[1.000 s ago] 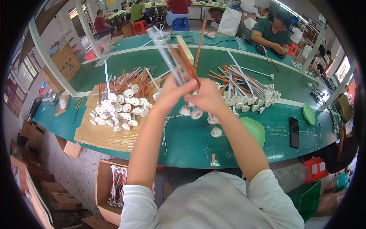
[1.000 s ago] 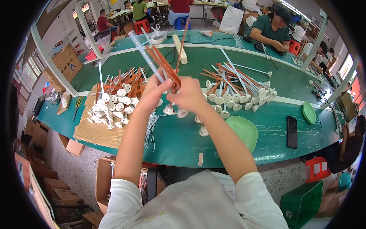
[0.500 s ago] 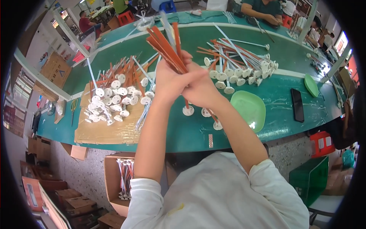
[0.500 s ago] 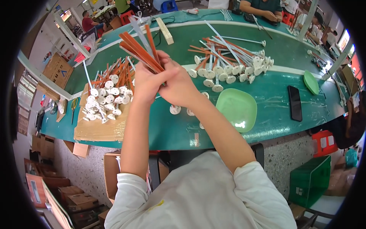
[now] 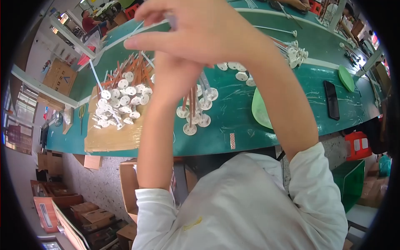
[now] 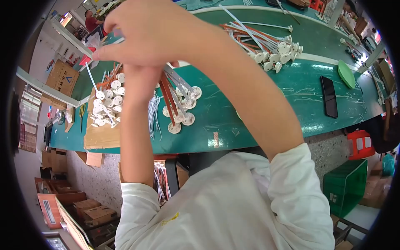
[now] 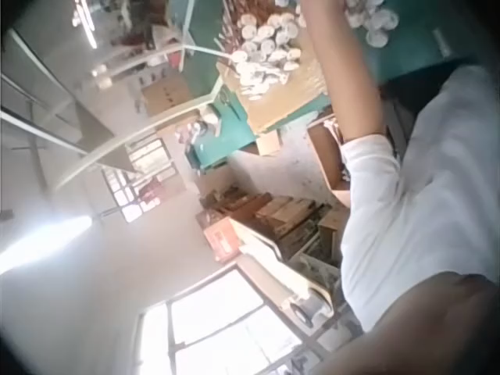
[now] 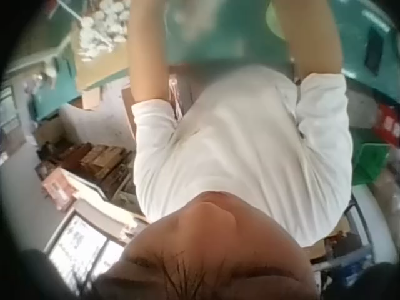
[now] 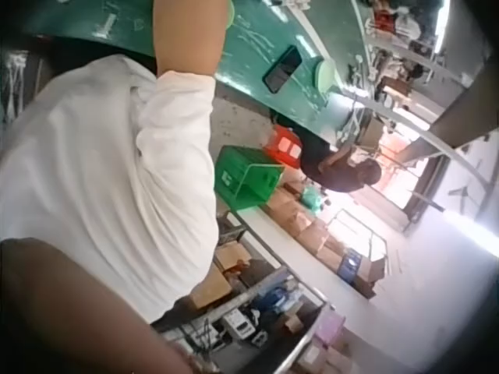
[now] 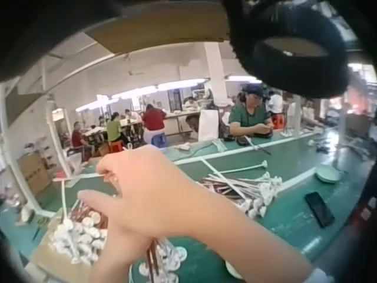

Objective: Assembling LED strips onto plastic bases and bundling them together with rubber bands on a production line.

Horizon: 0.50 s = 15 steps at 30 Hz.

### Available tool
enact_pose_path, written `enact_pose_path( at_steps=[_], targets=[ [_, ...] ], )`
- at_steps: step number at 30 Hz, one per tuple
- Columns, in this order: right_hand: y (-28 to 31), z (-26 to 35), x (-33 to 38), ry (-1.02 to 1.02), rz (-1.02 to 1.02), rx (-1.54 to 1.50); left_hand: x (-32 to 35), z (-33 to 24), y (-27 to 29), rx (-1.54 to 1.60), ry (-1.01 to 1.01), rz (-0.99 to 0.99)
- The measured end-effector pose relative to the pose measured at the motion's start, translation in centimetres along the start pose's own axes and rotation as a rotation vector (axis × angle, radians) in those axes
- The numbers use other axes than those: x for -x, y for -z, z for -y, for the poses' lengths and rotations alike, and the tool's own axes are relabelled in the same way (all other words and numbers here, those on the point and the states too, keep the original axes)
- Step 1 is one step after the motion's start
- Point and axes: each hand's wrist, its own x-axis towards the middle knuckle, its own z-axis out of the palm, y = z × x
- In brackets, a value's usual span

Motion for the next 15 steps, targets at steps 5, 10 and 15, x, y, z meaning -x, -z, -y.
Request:
enact_pose_path(
  at_steps=[5,10,15],
  targets=[
    [0.3,1.0,-0.1,-0.079,0.217,-0.068,0.2,0.2,2.1,0.036,0.029,-0.012],
    [-1.1,-0.1,-1.0,0.153,-0.068,0.015,-0.1,0.6,2.2,0.079,0.079,0.085],
    [-1.3,0.0,-1.3,0.228,0.143,0.003,0.0,1.0,1.2,0.003,-0.024,-0.209]
  ],
)
